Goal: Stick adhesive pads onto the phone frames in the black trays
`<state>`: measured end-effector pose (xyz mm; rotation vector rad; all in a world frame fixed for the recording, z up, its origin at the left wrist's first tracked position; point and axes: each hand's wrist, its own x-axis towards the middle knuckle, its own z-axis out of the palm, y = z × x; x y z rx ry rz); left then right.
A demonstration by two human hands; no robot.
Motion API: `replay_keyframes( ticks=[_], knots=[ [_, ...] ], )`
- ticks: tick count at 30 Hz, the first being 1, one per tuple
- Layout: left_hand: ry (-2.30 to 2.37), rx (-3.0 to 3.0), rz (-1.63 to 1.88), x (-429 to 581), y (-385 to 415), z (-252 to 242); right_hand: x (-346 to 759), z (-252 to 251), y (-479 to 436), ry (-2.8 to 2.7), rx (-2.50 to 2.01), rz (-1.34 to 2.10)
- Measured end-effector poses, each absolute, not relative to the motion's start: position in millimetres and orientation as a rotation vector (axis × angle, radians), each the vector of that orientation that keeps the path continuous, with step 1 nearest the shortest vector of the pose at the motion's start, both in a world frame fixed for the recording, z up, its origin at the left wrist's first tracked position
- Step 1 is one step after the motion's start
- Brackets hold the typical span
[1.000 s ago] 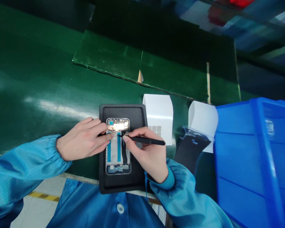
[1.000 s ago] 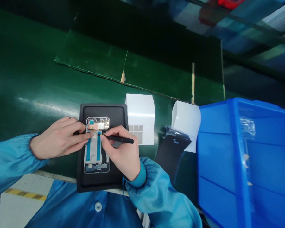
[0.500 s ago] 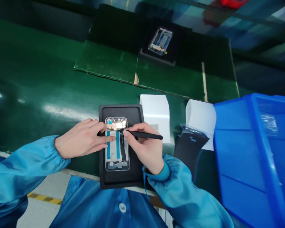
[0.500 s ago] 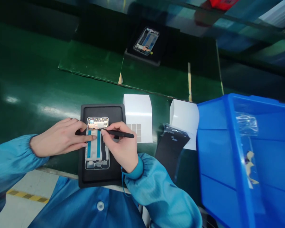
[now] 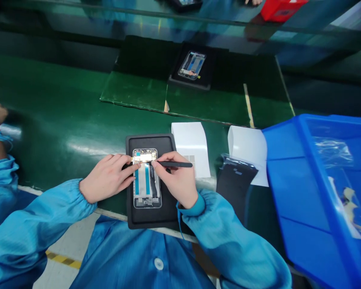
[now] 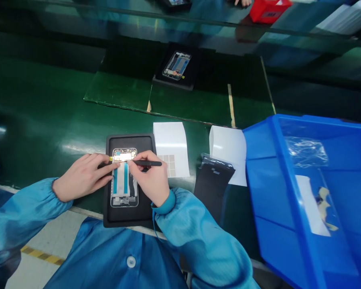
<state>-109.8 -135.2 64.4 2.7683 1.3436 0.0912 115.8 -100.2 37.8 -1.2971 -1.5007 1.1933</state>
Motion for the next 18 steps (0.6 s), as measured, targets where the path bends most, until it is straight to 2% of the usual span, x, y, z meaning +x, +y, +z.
replay_keyframes(
  ticks=[3,6,8,13,18],
  knots=[
    [1.428,2.675,0.207,-109,-141,62,116,35,-99,-1.476,-1.275,1.213],
    [1.771,2.418,0.338,-106,-147,60,115,33,-97,-1.425,-1.242,1.252],
    [1.956,2.231,0.246,-101,-149,59,114,34,-96,-1.386,-1.216,1.28],
    [2.075,1.936,-0.152,-80,-142,61,114,39,-91,-1.257,-1.14,1.316],
    [2.193,1.929,-0.323,-103,-127,73,137,48,-77,-1.125,-1.058,1.241]
  ],
)
